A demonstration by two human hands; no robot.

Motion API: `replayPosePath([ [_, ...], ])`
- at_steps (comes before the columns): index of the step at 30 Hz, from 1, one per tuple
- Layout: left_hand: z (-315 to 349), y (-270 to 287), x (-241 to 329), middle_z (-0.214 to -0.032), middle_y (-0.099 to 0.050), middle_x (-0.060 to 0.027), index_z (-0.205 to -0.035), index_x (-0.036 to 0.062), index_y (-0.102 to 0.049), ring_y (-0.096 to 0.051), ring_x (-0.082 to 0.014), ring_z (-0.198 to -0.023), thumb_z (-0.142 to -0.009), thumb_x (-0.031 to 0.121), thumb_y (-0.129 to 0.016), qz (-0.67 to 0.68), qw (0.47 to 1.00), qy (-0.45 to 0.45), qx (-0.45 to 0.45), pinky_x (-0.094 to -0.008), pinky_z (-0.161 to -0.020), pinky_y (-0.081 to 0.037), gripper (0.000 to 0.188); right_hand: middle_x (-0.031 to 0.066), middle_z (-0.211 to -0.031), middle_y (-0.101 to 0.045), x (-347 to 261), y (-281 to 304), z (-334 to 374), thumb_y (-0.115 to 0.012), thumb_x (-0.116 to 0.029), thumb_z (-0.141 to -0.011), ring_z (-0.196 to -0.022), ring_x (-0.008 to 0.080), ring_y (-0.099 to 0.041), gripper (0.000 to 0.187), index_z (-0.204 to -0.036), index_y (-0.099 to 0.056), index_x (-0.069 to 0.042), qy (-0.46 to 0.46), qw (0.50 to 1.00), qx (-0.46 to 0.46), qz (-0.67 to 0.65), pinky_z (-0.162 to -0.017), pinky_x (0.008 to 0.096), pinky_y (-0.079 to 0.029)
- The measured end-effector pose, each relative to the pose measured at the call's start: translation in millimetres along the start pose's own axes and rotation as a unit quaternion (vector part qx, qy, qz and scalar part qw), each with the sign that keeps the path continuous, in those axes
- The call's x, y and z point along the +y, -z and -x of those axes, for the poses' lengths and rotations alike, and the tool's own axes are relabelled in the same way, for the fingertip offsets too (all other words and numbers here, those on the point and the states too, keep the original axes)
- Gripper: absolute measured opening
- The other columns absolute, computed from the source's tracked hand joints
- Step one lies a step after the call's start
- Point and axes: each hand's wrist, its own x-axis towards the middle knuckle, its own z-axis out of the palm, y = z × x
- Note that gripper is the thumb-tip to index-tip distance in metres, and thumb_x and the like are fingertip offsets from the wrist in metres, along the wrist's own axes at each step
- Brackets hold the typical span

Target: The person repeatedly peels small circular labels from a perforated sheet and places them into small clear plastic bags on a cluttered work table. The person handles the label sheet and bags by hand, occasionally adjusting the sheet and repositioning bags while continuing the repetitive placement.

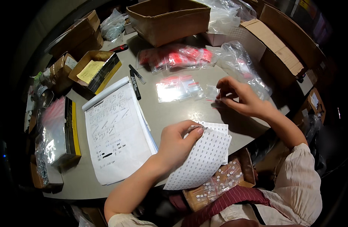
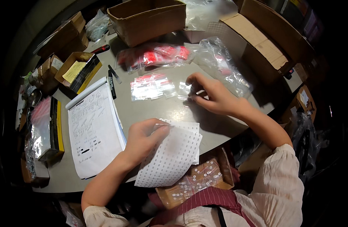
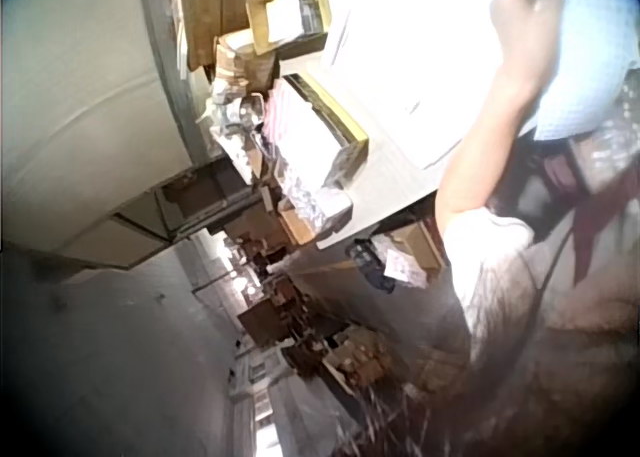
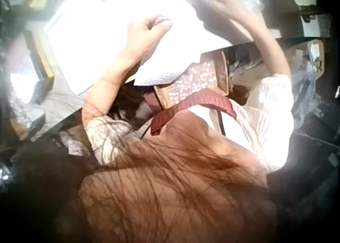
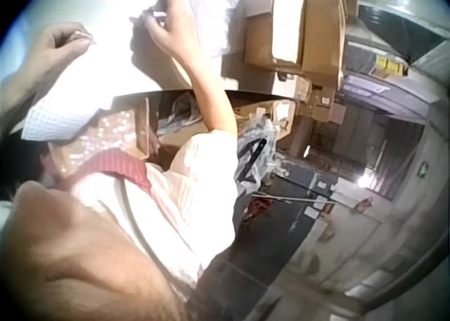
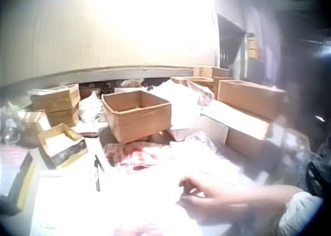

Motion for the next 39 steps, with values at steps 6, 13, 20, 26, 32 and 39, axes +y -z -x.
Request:
replayPosePath([
  [6, 0.6, -2.1, -2.3, -0.093, -0.075, -0.0079, -0.11, -0.0045, -0.074, -0.065, -0.0104, -0.083, -0.097, 0.016, -0.07, 0.017, 1.0, -0.023, 0.005, -0.027, -0.074, -0.053, 0.025, 0.0173, -0.129, -0.064, 12.9, 7.2, -30.8, -0.067, 0.003, -0.092, -0.116, 0.0286, -0.069, 0.057, -0.144, -0.044, -0.001, 0.19, 0.963, -0.066, 0.178, -0.102, 0.0386, -0.052],
  [13, 3.7, -3.4, -1.4, -0.093, -0.076, -0.0087, -0.111, -0.0044, -0.074, -0.066, -0.0117, -0.085, -0.097, 0.016, -0.069, 0.013, 0.999, -0.027, 0.019, -0.0285, -0.076, -0.054, 0.025, 0.0189, -0.136, -0.06, -2.0, -10.9, -3.9, -0.074, -0.009, -0.086, -0.097, 0.0407, -0.07, 0.083, -0.158, -0.033, -0.012, 0.095, 0.935, 0.028, 0.34, -0.085, 0.047, -0.058],
  [20, 6.9, -5.0, 2.0, -0.091, -0.076, -0.0117, -0.109, -0.0037, -0.074, -0.067, -0.0143, -0.082, -0.098, 0.016, -0.069, -0.01, 1.0, -0.018, 0.002, -0.0305, -0.076, -0.053, 0.023, 0.0152, -0.112, -0.069, -25.9, -12.1, 21.6, -0.072, -0.008, -0.087, -0.084, 0.0299, -0.071, 0.073, -0.152, -0.038, -0.008, 0.027, 0.974, 0.073, 0.215, -0.072, 0.0391, -0.056],
  [26, 4.2, -6.5, -3.4, -0.085, -0.073, -0.0049, -0.108, -0.003, -0.075, -0.062, -0.0091, -0.075, -0.096, 0.016, -0.071, -0.009, 0.999, -0.037, -0.002, -0.0266, -0.067, -0.051, 0.023, 0.0088, -0.094, -0.069, -8.7, 15.1, 9.3, -0.067, -0.012, -0.085, -0.072, 0.0148, -0.059, 0.059, -0.139, -0.045, -0.004, -0.072, 0.996, -0.043, 0.043, -0.067, 0.0296, -0.047],
  [32, 5.5, -5.3, -0.8, -0.087, -0.074, -0.0058, -0.109, -0.003, -0.075, -0.063, -0.0095, -0.078, -0.096, 0.016, -0.07, -0.007, 1.0, -0.029, -0.004, -0.0271, -0.069, -0.051, 0.023, 0.0094, -0.094, -0.067, -16.6, 8.3, -7.7, -0.068, -0.012, -0.085, -0.076, 0.019, -0.059, 0.059, -0.139, -0.045, -0.005, -0.013, 0.988, -0.136, 0.073, -0.071, 0.0334, -0.048],
  [39, 5.8, -5.1, -2.6, -0.094, -0.076, -0.0091, -0.111, -0.0032, -0.074, -0.066, -0.0112, -0.087, -0.097, 0.016, -0.069, -0.003, 0.999, -0.034, -0.017, -0.0283, -0.077, -0.054, 0.025, 0.013, -0.101, -0.066, 5.2, 4.0, -18.1, -0.069, -0.001, -0.084, -0.091, 0.0267, -0.066, 0.069, -0.147, -0.042, -0.008, 0.146, 0.971, -0.141, 0.127, -0.083, 0.0384, -0.052],
])
